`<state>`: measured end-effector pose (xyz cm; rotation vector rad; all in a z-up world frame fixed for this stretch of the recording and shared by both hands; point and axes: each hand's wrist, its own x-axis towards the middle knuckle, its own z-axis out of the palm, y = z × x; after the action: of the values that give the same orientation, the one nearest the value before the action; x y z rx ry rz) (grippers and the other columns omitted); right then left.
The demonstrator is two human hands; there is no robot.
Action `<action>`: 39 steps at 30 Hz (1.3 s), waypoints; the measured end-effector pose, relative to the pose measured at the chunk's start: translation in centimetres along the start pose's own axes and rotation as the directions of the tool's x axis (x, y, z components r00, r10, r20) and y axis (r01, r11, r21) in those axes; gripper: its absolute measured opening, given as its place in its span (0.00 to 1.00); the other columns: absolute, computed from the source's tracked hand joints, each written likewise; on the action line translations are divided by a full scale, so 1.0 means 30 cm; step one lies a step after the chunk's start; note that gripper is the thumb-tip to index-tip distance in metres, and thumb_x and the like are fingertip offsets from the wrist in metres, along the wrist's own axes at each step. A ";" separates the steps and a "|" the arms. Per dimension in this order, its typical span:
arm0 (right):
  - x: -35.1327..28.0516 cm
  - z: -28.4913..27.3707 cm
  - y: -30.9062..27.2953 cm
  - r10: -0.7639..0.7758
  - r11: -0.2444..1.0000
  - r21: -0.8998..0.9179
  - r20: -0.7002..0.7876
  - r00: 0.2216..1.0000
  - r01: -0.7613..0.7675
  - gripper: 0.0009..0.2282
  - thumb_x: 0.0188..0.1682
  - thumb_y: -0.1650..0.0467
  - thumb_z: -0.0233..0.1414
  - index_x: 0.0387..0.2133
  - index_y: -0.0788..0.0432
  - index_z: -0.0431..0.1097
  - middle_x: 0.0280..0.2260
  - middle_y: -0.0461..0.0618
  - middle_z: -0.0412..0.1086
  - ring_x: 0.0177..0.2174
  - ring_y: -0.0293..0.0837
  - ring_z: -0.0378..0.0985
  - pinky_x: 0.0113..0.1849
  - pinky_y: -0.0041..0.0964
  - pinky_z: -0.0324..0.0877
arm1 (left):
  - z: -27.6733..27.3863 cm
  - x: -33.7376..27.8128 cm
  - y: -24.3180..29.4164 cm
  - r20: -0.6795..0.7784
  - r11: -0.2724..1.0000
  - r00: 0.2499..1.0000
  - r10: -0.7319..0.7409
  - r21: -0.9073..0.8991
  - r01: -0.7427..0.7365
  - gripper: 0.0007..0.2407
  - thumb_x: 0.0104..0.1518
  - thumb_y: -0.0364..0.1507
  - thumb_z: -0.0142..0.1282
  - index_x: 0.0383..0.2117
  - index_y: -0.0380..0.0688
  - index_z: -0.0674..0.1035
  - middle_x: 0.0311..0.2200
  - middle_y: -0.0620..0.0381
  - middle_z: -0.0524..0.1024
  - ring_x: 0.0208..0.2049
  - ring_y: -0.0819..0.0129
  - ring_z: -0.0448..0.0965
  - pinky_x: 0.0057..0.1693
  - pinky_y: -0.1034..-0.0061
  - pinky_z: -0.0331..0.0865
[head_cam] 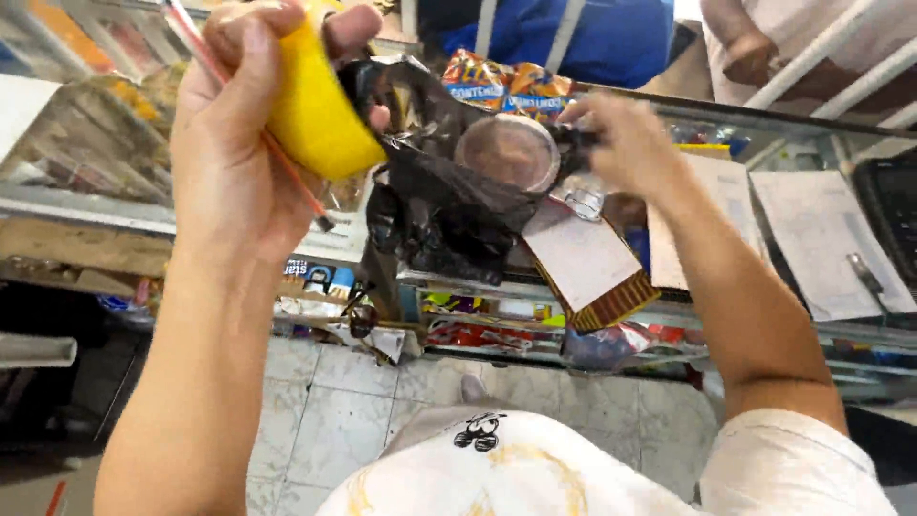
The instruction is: Operating a small grocery store by stocking shelves, handling cash transactions, and using a register
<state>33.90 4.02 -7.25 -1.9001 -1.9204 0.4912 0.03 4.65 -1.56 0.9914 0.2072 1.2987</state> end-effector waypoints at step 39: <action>0.088 0.335 0.381 -0.276 0.945 -0.248 -0.246 0.929 0.215 0.27 0.36 0.66 0.61 0.53 0.54 0.72 0.53 0.55 0.73 0.52 0.56 0.73 0.53 0.49 0.67 | -0.098 -0.242 0.170 0.033 0.995 0.994 -0.104 0.007 0.104 0.05 0.68 0.30 0.56 0.43 0.45 0.77 0.55 0.17 0.71 0.49 0.32 0.80 0.33 0.59 0.82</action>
<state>38.63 7.12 -21.61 -1.7060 -2.0466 -0.0645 -7.73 -0.50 -2.49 0.9936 0.2341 1.1868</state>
